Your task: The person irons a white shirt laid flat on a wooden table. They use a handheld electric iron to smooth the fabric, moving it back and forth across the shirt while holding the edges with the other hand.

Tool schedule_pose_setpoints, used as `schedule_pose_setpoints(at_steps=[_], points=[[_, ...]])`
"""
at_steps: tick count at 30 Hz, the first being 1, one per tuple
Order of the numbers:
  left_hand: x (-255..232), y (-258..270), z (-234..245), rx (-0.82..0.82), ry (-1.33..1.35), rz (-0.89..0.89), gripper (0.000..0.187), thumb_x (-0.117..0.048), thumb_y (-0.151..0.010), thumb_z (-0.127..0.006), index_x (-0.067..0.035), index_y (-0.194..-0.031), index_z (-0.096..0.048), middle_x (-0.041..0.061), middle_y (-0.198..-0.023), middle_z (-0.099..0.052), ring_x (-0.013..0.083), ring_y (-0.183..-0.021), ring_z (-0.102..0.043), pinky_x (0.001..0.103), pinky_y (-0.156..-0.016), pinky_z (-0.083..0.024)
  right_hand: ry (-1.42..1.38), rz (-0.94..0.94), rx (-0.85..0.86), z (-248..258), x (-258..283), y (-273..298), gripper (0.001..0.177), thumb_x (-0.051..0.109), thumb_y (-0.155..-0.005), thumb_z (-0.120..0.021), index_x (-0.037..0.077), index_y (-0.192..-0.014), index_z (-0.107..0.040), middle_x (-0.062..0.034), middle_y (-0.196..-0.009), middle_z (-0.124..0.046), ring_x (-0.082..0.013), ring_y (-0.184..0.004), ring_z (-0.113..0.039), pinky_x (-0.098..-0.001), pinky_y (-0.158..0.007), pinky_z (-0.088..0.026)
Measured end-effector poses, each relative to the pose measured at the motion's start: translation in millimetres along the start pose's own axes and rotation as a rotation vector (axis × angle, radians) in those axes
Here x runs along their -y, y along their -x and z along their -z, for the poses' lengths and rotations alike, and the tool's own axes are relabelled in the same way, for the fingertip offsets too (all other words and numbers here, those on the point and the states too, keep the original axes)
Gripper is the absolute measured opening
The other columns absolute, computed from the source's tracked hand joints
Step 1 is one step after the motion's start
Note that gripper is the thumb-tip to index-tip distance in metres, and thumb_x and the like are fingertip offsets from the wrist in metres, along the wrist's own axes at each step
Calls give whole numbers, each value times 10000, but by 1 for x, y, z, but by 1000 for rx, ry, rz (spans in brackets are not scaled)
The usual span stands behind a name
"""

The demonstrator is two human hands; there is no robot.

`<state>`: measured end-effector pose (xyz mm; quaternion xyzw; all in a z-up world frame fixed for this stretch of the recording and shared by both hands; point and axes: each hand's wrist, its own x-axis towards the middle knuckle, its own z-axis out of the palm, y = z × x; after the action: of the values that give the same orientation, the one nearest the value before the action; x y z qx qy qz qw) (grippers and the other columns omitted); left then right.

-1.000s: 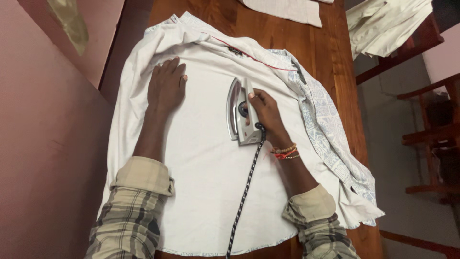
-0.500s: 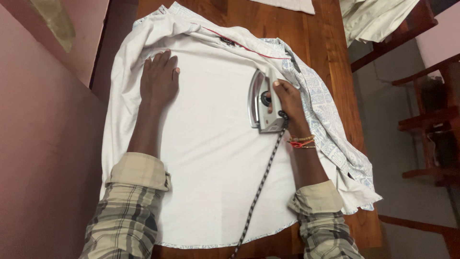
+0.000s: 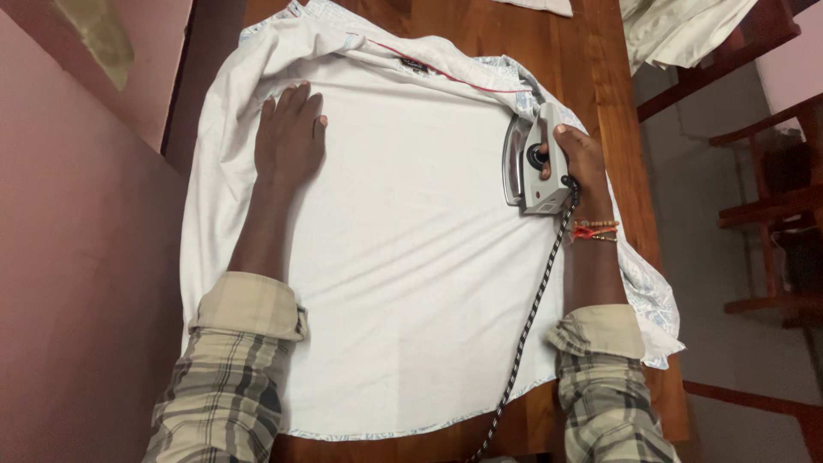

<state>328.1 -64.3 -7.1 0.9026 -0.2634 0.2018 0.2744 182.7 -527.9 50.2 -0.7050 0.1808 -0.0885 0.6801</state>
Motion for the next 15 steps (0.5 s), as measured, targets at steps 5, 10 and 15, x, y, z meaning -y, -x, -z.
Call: schedule_pose_setpoints(at_steps=[5, 10, 15], points=[[9, -5, -8, 1, -22, -25, 369, -208, -1047, -580, -10, -1356, -616, 201, -1514, -530, 351, -1435, -436, 566, -1166, -305, 77, -12, 7, -19, 13, 13, 269, 225, -1045, -583, -16, -1159, -622, -95, -835, -681, -177, -492, -608, -323, -460, -524], [14, -4, -15, 15, -18, -7, 373, -212, -1046, -575, -16, -1361, -614, 194, -1521, -520, 345, -1448, -423, 572, -1172, -296, 148, 60, 170, -75, 31, 60, 357, 236, -1052, -573, -30, -1280, -642, -93, -870, -685, -148, -557, -619, -292, -484, -520], [16, -6, -15, 32, -15, 11, 384, -222, -1049, -562, -16, -1371, -608, 191, -1535, -505, 341, -1455, -408, 569, -1177, -286, 142, -35, 317, -173, 14, 100, 406, 226, -1000, -585, 5, -1341, -586, -89, -939, -729, -138, -710, -699, -262, -491, -571]])
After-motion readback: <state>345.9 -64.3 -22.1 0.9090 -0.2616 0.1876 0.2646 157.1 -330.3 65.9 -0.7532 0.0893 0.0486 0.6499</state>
